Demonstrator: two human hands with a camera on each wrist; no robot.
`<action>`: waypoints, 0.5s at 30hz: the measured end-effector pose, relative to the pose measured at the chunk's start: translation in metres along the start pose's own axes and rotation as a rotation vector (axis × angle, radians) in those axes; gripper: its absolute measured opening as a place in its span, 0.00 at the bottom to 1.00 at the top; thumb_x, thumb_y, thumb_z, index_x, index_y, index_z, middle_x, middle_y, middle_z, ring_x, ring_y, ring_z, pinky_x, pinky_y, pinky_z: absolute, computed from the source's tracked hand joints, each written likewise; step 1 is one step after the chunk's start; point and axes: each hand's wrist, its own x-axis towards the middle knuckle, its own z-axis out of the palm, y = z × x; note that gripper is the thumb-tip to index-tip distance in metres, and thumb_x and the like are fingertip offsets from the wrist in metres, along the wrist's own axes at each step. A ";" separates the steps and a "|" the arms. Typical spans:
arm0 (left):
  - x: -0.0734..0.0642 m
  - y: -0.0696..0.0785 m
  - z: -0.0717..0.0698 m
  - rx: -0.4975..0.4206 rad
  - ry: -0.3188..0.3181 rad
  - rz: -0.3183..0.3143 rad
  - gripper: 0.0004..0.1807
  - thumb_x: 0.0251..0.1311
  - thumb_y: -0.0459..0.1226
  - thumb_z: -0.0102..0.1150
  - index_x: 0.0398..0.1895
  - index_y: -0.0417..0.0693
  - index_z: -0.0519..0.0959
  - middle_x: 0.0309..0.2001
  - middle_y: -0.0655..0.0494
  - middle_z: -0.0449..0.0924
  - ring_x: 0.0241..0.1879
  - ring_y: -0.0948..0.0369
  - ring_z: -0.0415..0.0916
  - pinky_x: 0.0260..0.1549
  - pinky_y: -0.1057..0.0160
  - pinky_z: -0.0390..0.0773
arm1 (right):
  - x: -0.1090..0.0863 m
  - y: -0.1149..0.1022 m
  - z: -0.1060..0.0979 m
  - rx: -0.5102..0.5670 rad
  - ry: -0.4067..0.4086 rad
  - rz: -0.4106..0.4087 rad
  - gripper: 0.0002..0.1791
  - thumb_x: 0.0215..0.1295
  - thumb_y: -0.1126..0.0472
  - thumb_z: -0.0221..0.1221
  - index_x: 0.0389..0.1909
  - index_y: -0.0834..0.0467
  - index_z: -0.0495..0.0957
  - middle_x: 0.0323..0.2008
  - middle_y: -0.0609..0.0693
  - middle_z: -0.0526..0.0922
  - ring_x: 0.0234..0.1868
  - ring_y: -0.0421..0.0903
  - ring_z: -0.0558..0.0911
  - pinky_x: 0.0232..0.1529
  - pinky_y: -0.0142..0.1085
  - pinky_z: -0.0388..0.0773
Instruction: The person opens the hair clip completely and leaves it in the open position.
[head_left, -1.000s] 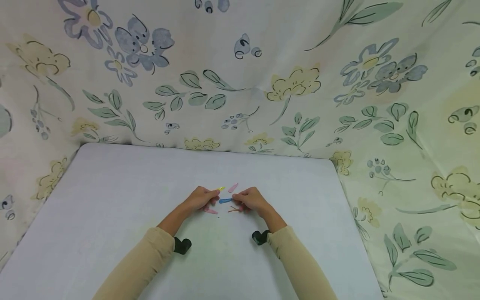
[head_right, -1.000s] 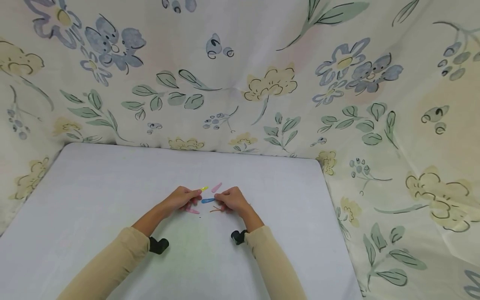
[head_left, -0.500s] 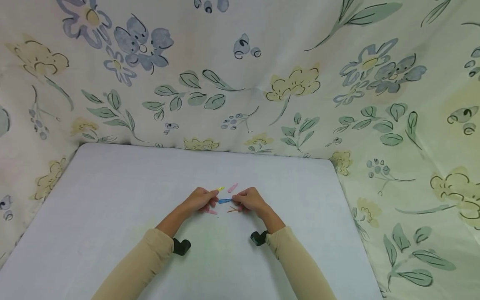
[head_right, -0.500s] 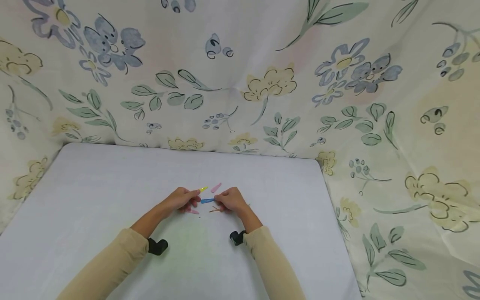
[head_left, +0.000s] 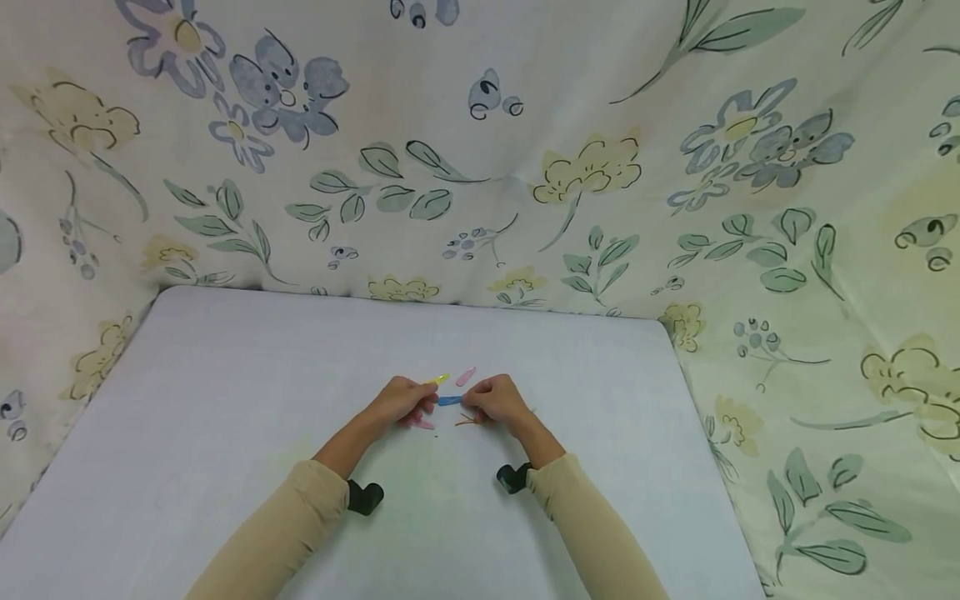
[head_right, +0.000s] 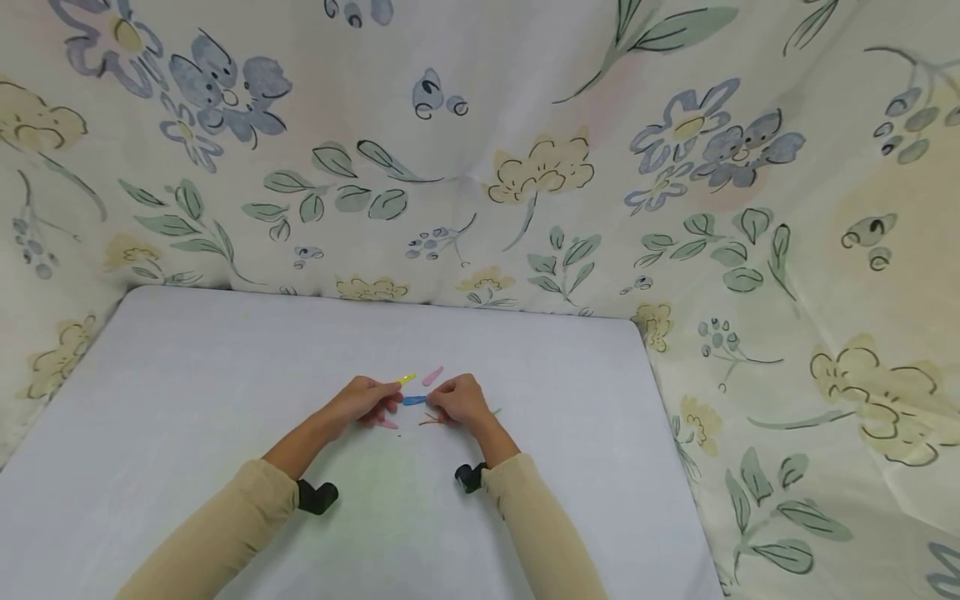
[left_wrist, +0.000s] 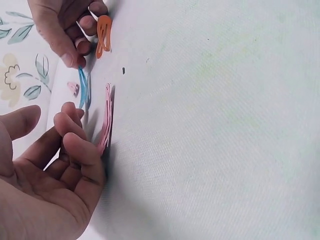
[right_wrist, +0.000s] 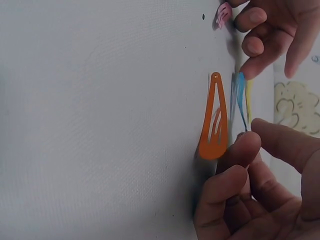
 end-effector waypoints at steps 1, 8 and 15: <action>0.000 0.000 0.000 -0.007 0.002 0.000 0.19 0.70 0.46 0.55 0.39 0.37 0.85 0.26 0.55 0.80 0.19 0.65 0.68 0.20 0.70 0.67 | 0.000 0.000 0.000 0.000 0.002 -0.002 0.07 0.64 0.61 0.65 0.37 0.63 0.85 0.20 0.48 0.79 0.17 0.39 0.74 0.21 0.28 0.70; 0.002 -0.002 0.002 -0.026 0.031 0.028 0.15 0.66 0.42 0.62 0.42 0.37 0.84 0.25 0.56 0.77 0.20 0.66 0.68 0.20 0.70 0.67 | 0.001 0.002 0.000 0.020 -0.002 -0.009 0.07 0.65 0.62 0.63 0.37 0.63 0.84 0.19 0.48 0.77 0.18 0.39 0.74 0.22 0.29 0.71; 0.004 -0.005 0.005 -0.037 0.054 0.097 0.10 0.64 0.37 0.64 0.43 0.38 0.84 0.30 0.54 0.79 0.23 0.63 0.70 0.23 0.68 0.69 | 0.000 0.003 -0.005 0.073 -0.051 -0.025 0.09 0.68 0.61 0.60 0.39 0.64 0.83 0.21 0.49 0.76 0.22 0.42 0.72 0.25 0.32 0.70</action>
